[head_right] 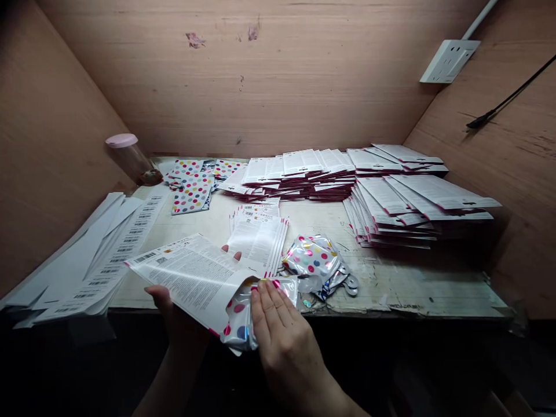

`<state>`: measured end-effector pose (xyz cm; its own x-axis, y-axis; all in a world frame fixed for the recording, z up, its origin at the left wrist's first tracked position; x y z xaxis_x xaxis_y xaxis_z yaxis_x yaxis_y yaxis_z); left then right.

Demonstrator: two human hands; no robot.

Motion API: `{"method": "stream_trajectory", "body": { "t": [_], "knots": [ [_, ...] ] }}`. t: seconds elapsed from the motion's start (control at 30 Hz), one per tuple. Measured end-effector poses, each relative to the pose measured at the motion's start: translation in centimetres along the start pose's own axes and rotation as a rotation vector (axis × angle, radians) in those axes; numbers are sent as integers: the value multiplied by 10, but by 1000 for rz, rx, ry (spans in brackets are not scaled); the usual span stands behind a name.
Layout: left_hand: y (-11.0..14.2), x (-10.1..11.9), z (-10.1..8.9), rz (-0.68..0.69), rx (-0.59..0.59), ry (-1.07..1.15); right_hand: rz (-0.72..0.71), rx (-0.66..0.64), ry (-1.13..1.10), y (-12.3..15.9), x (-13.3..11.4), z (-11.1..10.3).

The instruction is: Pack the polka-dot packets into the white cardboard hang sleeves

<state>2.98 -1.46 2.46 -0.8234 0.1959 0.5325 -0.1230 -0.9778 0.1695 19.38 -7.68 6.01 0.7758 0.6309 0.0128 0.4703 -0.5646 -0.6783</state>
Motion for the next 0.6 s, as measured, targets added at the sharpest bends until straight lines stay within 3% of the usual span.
{"method": "stream_trajectory", "body": {
  "t": [0.13,0.3,0.5,0.6],
  "knots": [
    [2,8,0,89,60,-61,67,-85,-35,-1,-8,9],
    [8,-4,5,22,90,-180,202,-89,-171,-10,-17,15],
    [1,9,4,53,191,-172,152,-10,-511,3,-6,-14],
    [3,0,4,9,124,-118,102,-70,-507,8,-2,-6]
  ]
}}
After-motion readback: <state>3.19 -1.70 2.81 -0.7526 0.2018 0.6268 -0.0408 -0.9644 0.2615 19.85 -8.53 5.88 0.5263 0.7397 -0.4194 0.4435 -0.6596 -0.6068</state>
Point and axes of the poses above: each hand's wrist, its own y-axis away from the middle knuckle, its own z-axis out of the palm, x = y × z, the point moved 3 cm from there along -y, towards the middle knuckle, and after that the axes turned 8 degrees about x, right-handed, at the moved point
